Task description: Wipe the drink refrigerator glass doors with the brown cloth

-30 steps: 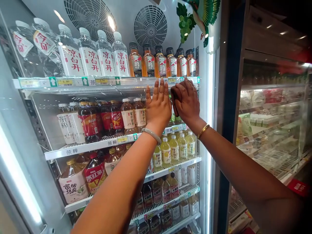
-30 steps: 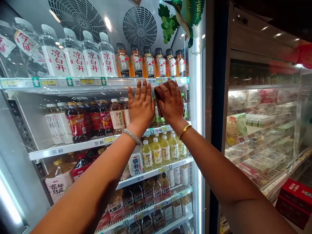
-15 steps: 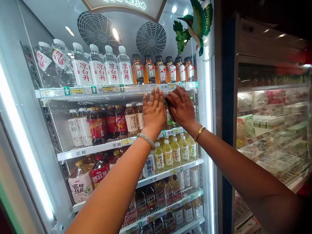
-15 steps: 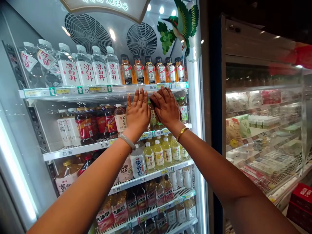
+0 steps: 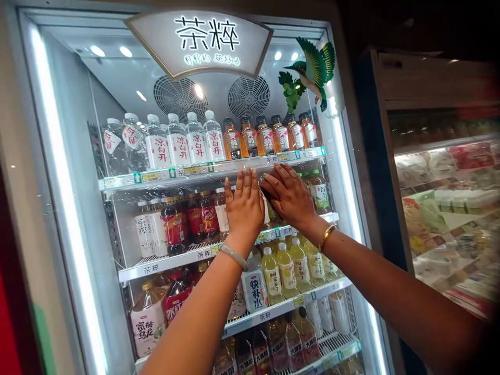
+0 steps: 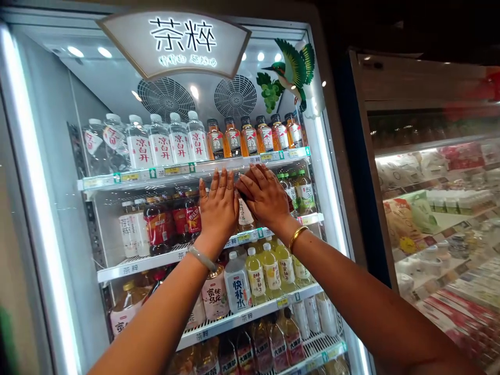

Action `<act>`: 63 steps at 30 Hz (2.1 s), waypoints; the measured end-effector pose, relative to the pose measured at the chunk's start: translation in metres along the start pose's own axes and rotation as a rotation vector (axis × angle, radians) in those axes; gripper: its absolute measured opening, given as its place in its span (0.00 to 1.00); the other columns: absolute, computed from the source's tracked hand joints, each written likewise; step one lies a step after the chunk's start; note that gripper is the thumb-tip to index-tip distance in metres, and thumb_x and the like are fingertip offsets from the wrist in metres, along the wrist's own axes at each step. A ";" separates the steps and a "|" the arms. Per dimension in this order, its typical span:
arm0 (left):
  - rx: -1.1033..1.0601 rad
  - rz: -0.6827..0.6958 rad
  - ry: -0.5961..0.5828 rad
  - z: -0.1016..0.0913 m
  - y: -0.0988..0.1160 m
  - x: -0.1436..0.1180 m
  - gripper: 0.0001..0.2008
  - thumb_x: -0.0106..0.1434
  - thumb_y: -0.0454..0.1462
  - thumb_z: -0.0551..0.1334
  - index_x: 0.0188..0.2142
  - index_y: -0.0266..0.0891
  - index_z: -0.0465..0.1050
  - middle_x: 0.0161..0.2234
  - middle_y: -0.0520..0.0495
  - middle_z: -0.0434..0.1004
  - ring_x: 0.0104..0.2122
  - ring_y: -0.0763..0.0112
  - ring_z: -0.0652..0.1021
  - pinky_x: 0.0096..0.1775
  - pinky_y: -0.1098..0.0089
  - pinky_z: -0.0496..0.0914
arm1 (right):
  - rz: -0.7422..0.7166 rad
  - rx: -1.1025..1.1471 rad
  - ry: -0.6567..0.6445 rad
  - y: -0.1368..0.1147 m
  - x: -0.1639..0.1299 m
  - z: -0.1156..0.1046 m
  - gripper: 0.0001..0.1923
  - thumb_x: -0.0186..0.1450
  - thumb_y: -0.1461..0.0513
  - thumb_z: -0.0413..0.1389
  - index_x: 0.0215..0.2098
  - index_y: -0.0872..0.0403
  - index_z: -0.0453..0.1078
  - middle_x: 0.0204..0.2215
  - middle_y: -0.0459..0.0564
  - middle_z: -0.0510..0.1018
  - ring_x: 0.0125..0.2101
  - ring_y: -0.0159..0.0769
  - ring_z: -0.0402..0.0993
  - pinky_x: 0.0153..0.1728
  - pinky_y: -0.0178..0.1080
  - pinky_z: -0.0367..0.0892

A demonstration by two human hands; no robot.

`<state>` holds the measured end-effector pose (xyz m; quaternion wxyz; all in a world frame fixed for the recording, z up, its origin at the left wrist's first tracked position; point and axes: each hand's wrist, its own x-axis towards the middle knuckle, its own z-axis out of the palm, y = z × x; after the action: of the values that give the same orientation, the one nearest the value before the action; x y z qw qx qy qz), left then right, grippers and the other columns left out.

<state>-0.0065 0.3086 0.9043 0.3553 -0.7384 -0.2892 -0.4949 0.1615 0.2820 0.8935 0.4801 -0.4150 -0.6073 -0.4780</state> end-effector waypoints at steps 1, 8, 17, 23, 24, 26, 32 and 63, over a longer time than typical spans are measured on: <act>0.008 0.005 0.002 0.000 0.000 0.000 0.30 0.74 0.36 0.49 0.74 0.35 0.53 0.75 0.42 0.49 0.76 0.58 0.49 0.74 0.43 0.34 | 0.022 -0.003 0.011 -0.002 0.008 0.002 0.26 0.72 0.57 0.56 0.68 0.46 0.65 0.74 0.51 0.59 0.75 0.49 0.48 0.73 0.59 0.56; 0.015 -0.005 0.018 0.001 -0.003 0.000 0.28 0.75 0.36 0.49 0.72 0.33 0.58 0.75 0.38 0.50 0.76 0.60 0.50 0.74 0.45 0.34 | 0.074 0.025 0.040 -0.025 0.027 0.012 0.28 0.73 0.55 0.55 0.69 0.46 0.62 0.75 0.50 0.56 0.76 0.48 0.43 0.75 0.58 0.53; -0.058 -0.015 0.031 -0.007 -0.006 -0.006 0.29 0.74 0.36 0.50 0.73 0.40 0.57 0.74 0.43 0.53 0.76 0.58 0.51 0.74 0.43 0.32 | -0.007 0.045 -0.007 -0.017 0.011 0.005 0.27 0.73 0.58 0.53 0.70 0.43 0.63 0.75 0.48 0.58 0.76 0.46 0.46 0.74 0.58 0.55; -0.066 -0.106 0.053 -0.006 -0.011 -0.002 0.30 0.74 0.37 0.49 0.73 0.32 0.55 0.75 0.36 0.48 0.76 0.59 0.48 0.74 0.46 0.31 | 0.110 0.012 0.056 -0.036 0.039 0.015 0.25 0.74 0.57 0.54 0.68 0.47 0.65 0.74 0.50 0.60 0.75 0.47 0.48 0.75 0.55 0.54; -0.065 -0.111 0.054 -0.007 -0.013 -0.002 0.30 0.74 0.37 0.49 0.73 0.32 0.55 0.75 0.36 0.48 0.76 0.59 0.48 0.74 0.47 0.31 | 0.104 0.005 0.054 -0.039 0.036 0.016 0.26 0.73 0.56 0.55 0.68 0.47 0.65 0.74 0.50 0.59 0.75 0.47 0.47 0.75 0.55 0.54; -0.068 -0.105 0.056 -0.008 -0.017 -0.004 0.31 0.73 0.37 0.49 0.74 0.32 0.54 0.75 0.36 0.47 0.76 0.59 0.48 0.74 0.47 0.31 | 0.055 0.005 0.026 -0.041 0.025 0.015 0.28 0.73 0.56 0.56 0.69 0.46 0.63 0.75 0.50 0.57 0.76 0.48 0.46 0.75 0.55 0.54; -0.092 -0.093 0.036 -0.016 -0.026 -0.014 0.33 0.72 0.36 0.51 0.75 0.36 0.52 0.76 0.39 0.47 0.76 0.59 0.47 0.74 0.45 0.30 | -0.022 0.067 -0.044 -0.035 -0.003 0.010 0.28 0.74 0.56 0.53 0.71 0.41 0.60 0.76 0.45 0.55 0.77 0.45 0.43 0.75 0.58 0.51; -0.133 -0.213 0.134 -0.062 -0.072 -0.057 0.34 0.74 0.36 0.47 0.77 0.44 0.42 0.78 0.49 0.41 0.77 0.61 0.43 0.75 0.49 0.31 | 0.174 0.082 -0.052 -0.139 0.028 0.035 0.31 0.76 0.54 0.46 0.75 0.43 0.50 0.77 0.43 0.48 0.78 0.46 0.32 0.78 0.60 0.40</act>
<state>-0.1151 0.2959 0.8841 0.2699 -0.6906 -0.3081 -0.5961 0.0151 0.2902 0.8928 0.5204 -0.4584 -0.6004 -0.3982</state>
